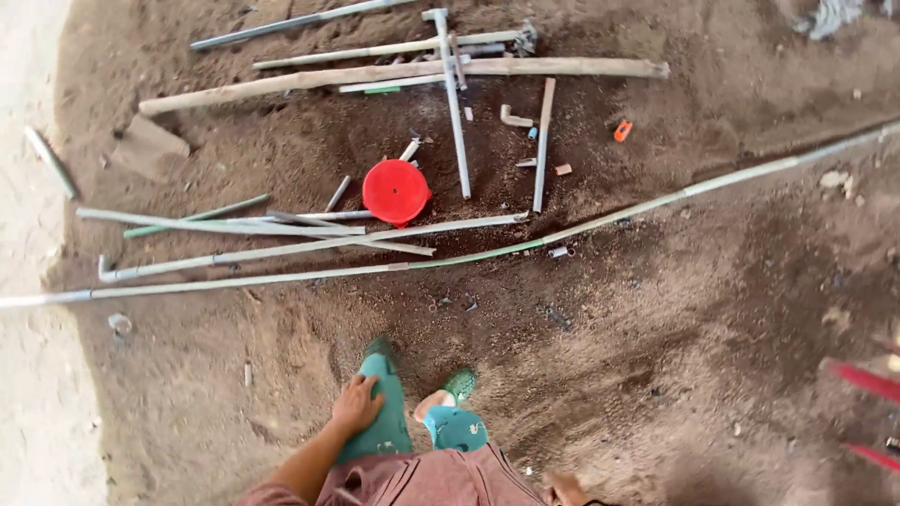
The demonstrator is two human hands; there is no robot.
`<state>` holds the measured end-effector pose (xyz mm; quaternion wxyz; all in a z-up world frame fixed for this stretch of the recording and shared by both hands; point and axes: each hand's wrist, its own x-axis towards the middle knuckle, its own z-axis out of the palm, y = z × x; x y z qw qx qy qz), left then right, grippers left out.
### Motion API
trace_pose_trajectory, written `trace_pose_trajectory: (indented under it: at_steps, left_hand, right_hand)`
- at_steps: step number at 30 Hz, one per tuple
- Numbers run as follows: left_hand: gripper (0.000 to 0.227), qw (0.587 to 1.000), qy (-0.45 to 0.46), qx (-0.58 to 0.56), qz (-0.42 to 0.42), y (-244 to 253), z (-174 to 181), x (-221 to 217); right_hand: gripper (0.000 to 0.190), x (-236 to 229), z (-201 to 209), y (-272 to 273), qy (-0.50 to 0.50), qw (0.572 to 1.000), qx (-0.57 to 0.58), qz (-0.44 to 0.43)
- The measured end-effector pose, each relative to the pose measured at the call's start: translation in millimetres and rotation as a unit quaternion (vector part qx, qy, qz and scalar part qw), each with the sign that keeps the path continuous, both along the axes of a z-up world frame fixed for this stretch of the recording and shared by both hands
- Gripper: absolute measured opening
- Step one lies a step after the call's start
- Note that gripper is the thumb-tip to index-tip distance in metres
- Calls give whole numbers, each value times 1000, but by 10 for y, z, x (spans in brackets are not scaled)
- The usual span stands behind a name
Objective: Measuring the length of various pipes and wooden sticks on the ground using a manual tape measure.
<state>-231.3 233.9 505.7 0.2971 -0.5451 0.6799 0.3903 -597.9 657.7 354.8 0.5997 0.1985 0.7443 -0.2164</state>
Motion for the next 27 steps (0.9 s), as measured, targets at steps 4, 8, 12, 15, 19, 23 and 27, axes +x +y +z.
trace_pose_trajectory:
  at_steps: [4, 8, 12, 15, 19, 23, 27]
  left_hand:
    - [76, 998, -24, 40, 52, -5, 6, 42]
    - [63, 997, 32, 43, -47, 155, -420, 461]
    - [27, 983, -52, 153, 92, 157, -114, 479]
    - [14, 980, -53, 171, 84, 7, -15, 343]
    - [35, 992, 28, -50, -110, -318, -124, 125]
    - [40, 999, 2, -34, -4, -988, -77, -109]
    - [42, 989, 29, 40, 140, -1549, 588, -493]
  right_hand:
    - [28, -520, 1206, -1081, 53, 995, -17, 85]
    - [25, -749, 1421, -1571, 53, 996, -63, 20]
    - [27, -1031, 823, -1549, 34, 999, -6, 42]
    - [29, -1087, 1247, -1788, 63, 993, 16, 98]
    - [35, -1440, 1789, -2181, 118, 973, 34, 197]
    - [42, -1611, 1903, -2782, 159, 946, 31, 282]
    - [51, -2145, 998, -2750, 192, 915, 56, 351]
